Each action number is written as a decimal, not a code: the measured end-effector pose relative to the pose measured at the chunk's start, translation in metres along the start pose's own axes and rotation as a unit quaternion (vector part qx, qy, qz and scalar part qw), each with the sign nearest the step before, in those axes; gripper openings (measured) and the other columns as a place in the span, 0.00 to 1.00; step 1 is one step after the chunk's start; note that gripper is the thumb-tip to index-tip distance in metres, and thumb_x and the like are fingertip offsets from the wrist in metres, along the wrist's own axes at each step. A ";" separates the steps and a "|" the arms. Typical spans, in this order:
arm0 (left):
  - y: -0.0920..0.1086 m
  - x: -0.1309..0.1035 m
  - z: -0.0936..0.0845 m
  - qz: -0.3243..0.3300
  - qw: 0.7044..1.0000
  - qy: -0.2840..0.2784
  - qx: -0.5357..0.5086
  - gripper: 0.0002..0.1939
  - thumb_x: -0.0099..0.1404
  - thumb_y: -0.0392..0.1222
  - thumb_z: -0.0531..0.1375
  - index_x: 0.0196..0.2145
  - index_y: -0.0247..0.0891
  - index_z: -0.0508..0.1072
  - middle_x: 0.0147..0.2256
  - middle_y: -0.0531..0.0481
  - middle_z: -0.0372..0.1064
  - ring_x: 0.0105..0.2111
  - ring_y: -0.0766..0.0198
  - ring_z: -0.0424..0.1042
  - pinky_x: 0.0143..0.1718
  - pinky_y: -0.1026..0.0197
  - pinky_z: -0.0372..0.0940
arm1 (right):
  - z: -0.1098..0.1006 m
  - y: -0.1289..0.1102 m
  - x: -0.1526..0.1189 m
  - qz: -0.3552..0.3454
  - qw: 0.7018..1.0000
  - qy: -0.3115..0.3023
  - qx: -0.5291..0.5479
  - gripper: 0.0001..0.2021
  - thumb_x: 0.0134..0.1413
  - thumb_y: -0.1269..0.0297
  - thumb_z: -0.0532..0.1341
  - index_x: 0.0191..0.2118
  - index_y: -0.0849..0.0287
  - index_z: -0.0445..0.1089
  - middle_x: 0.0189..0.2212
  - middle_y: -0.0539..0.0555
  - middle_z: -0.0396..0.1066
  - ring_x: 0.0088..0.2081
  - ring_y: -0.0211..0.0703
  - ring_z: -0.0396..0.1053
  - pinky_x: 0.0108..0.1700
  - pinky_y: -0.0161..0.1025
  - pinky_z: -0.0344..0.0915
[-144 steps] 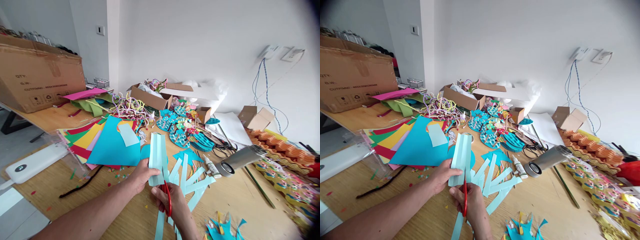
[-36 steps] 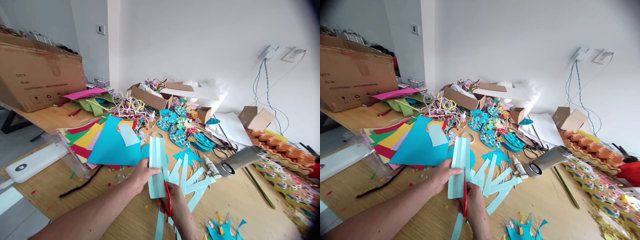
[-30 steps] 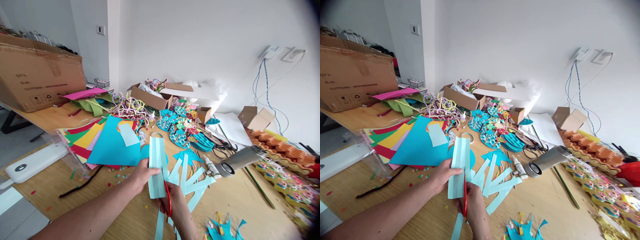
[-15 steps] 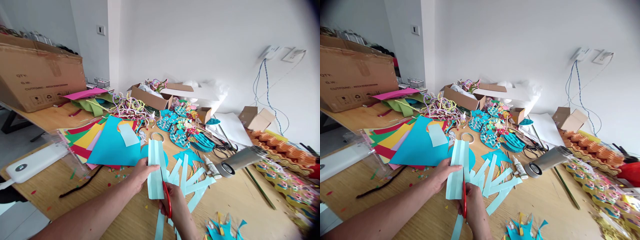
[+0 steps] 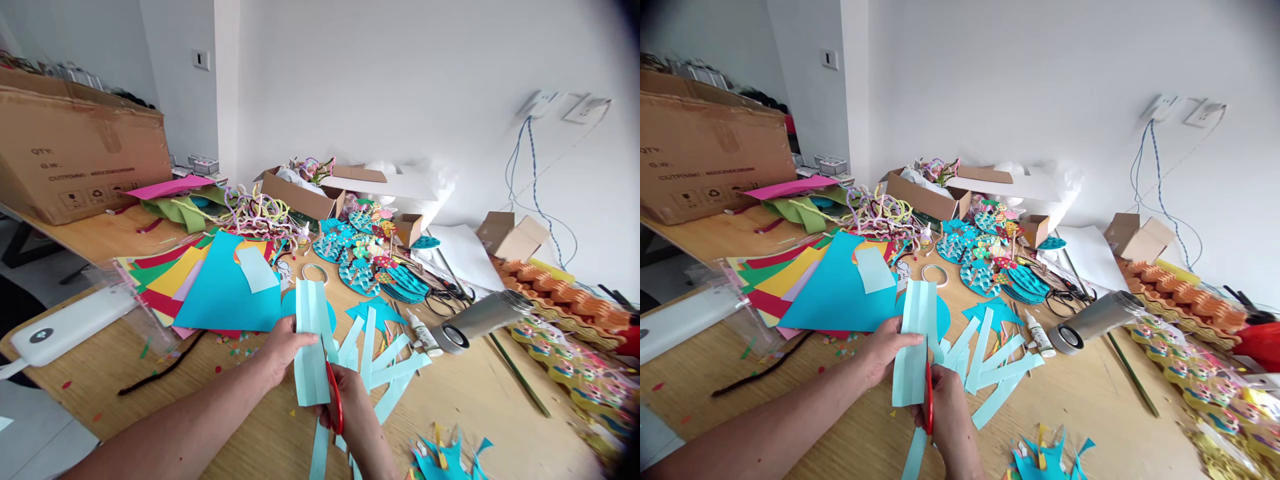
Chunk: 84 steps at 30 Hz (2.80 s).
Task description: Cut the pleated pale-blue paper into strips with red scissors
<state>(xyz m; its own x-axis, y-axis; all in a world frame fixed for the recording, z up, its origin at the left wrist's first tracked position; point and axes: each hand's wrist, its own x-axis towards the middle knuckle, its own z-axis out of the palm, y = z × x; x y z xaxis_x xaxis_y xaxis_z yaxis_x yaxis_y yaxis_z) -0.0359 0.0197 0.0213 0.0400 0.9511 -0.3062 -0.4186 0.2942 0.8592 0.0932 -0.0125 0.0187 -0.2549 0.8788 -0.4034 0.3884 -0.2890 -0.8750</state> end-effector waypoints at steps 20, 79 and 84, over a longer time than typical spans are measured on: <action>0.001 -0.002 0.001 -0.001 1.000 -0.004 0.011 0.10 0.45 0.33 0.62 0.30 0.34 0.71 0.25 0.49 0.72 0.24 0.62 0.70 0.27 0.61 0.64 | -0.001 -0.016 -0.009 0.003 1.000 -0.007 0.028 0.12 0.43 0.66 0.48 0.25 0.64 0.68 0.07 0.44 0.58 0.10 0.32 0.55 0.13 0.28 0.49; -0.002 -0.001 0.000 -0.003 0.999 0.006 0.033 0.10 0.44 0.33 0.61 0.29 0.35 0.73 0.26 0.48 0.74 0.26 0.60 0.72 0.27 0.61 0.65 | 0.002 -0.002 -0.001 0.009 1.000 0.011 0.021 0.11 0.44 0.62 0.52 0.28 0.64 0.68 0.06 0.42 0.56 0.09 0.31 0.55 0.11 0.27 0.49; -0.002 -0.001 0.000 -0.002 1.000 0.004 0.027 0.11 0.45 0.33 0.62 0.30 0.35 0.73 0.27 0.48 0.74 0.27 0.60 0.72 0.28 0.61 0.65 | 0.002 -0.003 -0.001 0.012 1.000 0.020 0.015 0.12 0.43 0.60 0.53 0.26 0.63 0.67 0.07 0.43 0.55 0.09 0.31 0.54 0.11 0.28 0.48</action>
<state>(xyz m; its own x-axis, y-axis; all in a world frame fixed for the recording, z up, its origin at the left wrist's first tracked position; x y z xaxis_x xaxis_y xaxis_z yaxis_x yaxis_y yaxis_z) -0.0349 0.0180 0.0199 0.0348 0.9494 -0.3120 -0.3694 0.3023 0.8787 0.0903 -0.0132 0.0206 -0.2095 0.8859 -0.4138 0.3677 -0.3208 -0.8729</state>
